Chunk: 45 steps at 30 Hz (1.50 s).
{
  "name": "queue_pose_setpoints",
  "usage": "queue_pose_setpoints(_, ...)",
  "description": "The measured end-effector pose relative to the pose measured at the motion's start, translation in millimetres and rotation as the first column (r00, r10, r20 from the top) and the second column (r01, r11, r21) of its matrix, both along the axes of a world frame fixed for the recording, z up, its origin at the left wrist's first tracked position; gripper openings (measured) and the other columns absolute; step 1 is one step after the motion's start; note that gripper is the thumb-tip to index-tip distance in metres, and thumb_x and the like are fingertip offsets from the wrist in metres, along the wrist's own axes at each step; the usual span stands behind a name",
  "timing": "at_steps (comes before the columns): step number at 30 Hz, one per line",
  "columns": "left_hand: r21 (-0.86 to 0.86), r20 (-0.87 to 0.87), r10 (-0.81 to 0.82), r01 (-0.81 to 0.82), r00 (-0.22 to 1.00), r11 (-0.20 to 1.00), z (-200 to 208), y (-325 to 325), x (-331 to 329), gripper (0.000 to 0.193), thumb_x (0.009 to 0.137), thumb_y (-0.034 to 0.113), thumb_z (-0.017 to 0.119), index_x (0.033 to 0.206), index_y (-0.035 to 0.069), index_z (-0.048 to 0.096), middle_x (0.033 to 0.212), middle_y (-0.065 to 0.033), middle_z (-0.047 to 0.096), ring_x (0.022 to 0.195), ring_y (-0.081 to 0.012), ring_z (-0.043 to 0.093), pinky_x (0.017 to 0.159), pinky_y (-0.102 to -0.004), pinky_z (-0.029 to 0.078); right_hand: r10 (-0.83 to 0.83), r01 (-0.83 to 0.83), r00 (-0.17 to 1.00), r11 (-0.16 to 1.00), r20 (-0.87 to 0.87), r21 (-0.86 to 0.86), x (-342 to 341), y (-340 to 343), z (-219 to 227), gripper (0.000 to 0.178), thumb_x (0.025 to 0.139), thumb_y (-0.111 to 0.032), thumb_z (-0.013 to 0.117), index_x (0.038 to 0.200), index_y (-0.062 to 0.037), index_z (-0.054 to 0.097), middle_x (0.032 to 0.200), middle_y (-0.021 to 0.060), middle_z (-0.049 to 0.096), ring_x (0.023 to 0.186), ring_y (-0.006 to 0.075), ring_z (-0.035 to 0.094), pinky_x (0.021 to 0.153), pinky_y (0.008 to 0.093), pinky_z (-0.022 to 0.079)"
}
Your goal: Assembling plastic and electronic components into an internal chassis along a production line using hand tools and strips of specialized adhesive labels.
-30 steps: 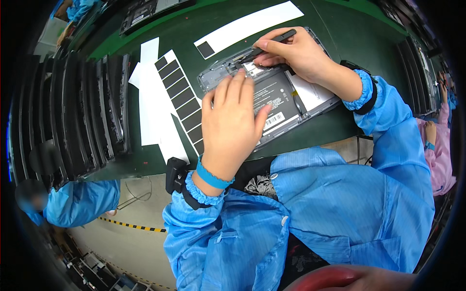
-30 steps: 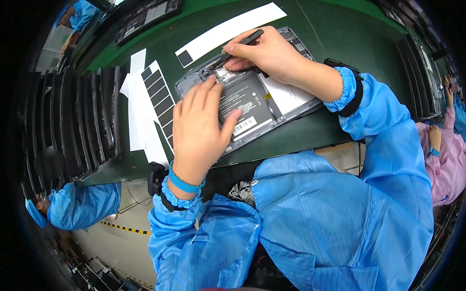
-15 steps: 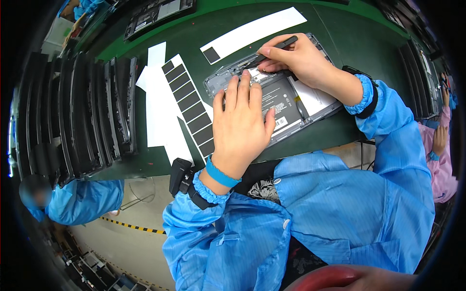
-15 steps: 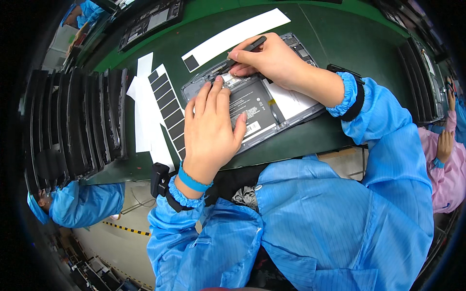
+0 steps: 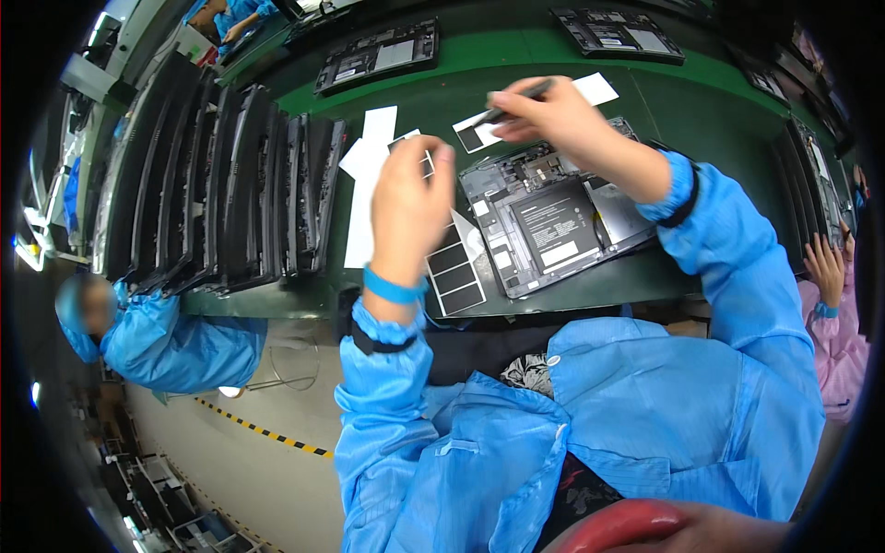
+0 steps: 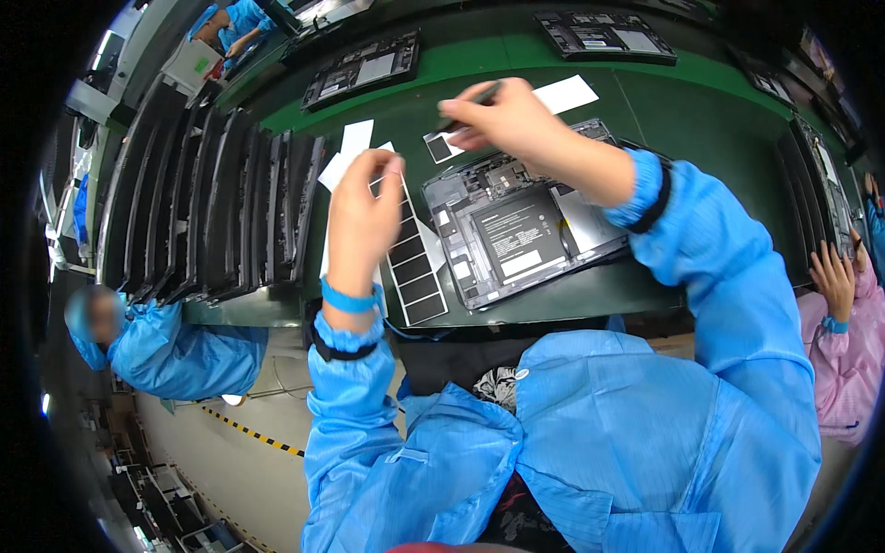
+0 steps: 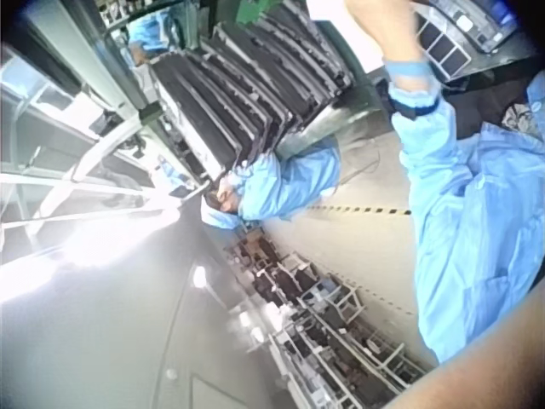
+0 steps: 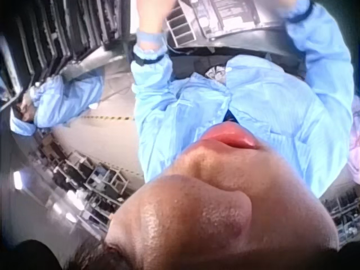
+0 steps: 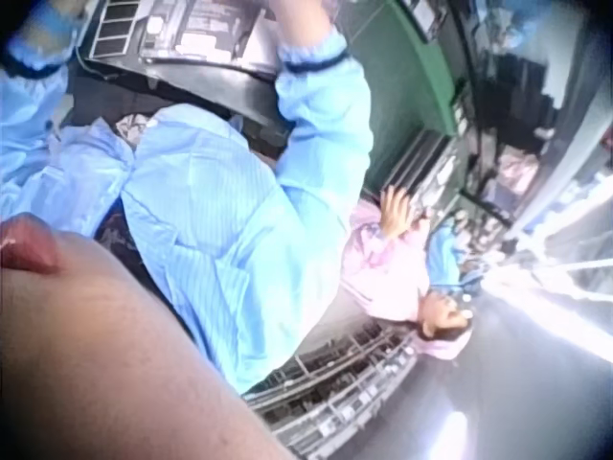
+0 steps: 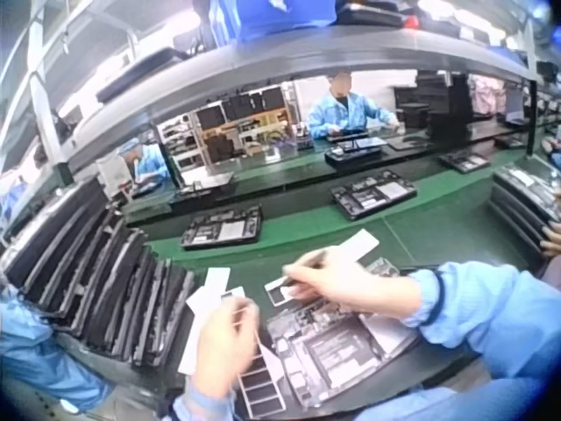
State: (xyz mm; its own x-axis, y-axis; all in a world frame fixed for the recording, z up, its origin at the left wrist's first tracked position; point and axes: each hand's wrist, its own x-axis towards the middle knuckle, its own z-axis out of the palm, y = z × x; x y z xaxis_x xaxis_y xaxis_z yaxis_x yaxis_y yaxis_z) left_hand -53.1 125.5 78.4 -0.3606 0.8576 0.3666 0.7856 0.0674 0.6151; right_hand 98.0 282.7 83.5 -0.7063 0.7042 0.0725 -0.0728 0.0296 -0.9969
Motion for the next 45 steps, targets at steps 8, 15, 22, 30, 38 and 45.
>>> queue_pose_setpoints(8, -0.195, -0.367, 0.289, -0.377, 0.884, 0.906, -62, 23, -58, 0.06, 0.087, 0.047, 0.058, 0.13, 0.005, 0.052, 0.132, -0.0156, 0.053, 0.123, -0.0295, 0.049, 0.099, -0.0476, 0.038, -0.129, 0.029, 0.96, 0.928, 0.247, 0.372, -125, 21, -37, 0.025, 0.082, -0.024, 0.067, 0.077, 0.0002, 0.07, 0.064, 0.0096, 0.068, 0.061, 0.0186, 0.069, 0.065, 0.0311, 0.055)
queue_pose_setpoints(15, -0.196, -0.444, 0.26, -0.376, 0.858, 0.905, -72, 26, -59, 0.065, 0.089, 0.047, 0.053, 0.142, 0.011, 0.04, 0.142, -0.0144, 0.045, 0.13, -0.0313, 0.042, 0.103, -0.0546, 0.033, -0.181, 0.061, 0.956, 0.893, 0.232, 0.445, -125, 21, -37, 0.028, 0.08, -0.027, 0.064, 0.069, -0.002, 0.07, 0.06, 0.0084, 0.067, 0.063, 0.0221, 0.068, 0.068, 0.0328, 0.054)
queue_pose_setpoints(22, -0.234, -0.474, 0.231, -0.375, 0.85, 0.897, -77, 22, -57, 0.047, 0.094, 0.042, 0.046, 0.137, 0.022, 0.05, 0.144, -0.0178, 0.04, 0.134, -0.036, 0.035, 0.104, -0.0588, 0.028, -0.207, 0.035, 0.945, 0.836, 0.255, 0.547, -123, 16, -40, 0.025, 0.078, -0.025, 0.064, 0.071, -0.0009, 0.07, 0.061, 0.0114, 0.067, 0.065, 0.0271, 0.068, 0.071, 0.036, 0.054)
queue_pose_setpoints(30, -0.232, -0.454, 0.226, -0.359, 0.862, 0.904, -77, 21, -56, 0.049, 0.094, 0.043, 0.046, 0.138, 0.02, 0.049, 0.145, -0.018, 0.038, 0.135, -0.0364, 0.033, 0.105, -0.0589, 0.027, -0.099, 0.019, 0.977, 0.923, 0.189, 0.384, -124, 16, -51, 0.025, 0.078, -0.025, 0.066, 0.074, -0.0006, 0.07, 0.061, 0.0108, 0.067, 0.063, 0.0253, 0.068, 0.067, 0.0337, 0.054)
queue_pose_setpoints(38, -0.242, -0.427, 0.229, -0.355, 0.875, 0.903, -78, 21, -59, 0.05, 0.095, 0.044, 0.046, 0.139, 0.02, 0.047, 0.146, -0.0182, 0.036, 0.136, -0.036, 0.031, 0.106, -0.0588, 0.024, -0.125, -0.002, 0.956, 0.902, 0.265, 0.432, -122, 15, -43, 0.022, 0.081, -0.019, 0.068, 0.082, 0.003, 0.07, 0.068, 0.0105, 0.069, 0.062, 0.0152, 0.07, 0.059, 0.027, 0.054)
queue_pose_setpoints(45, -0.23, -0.413, 0.238, -0.354, 0.879, 0.906, -80, 24, -61, 0.051, 0.093, 0.046, 0.048, 0.138, 0.021, 0.048, 0.146, -0.0181, 0.037, 0.136, -0.0364, 0.031, 0.107, -0.0574, 0.024, -0.082, 0.023, 0.988, 0.921, 0.135, 0.39, -120, 13, -42, 0.016, 0.077, -0.015, 0.065, 0.078, 0.0007, 0.071, 0.068, 0.0127, 0.07, 0.064, 0.0185, 0.071, 0.065, 0.0281, 0.055)
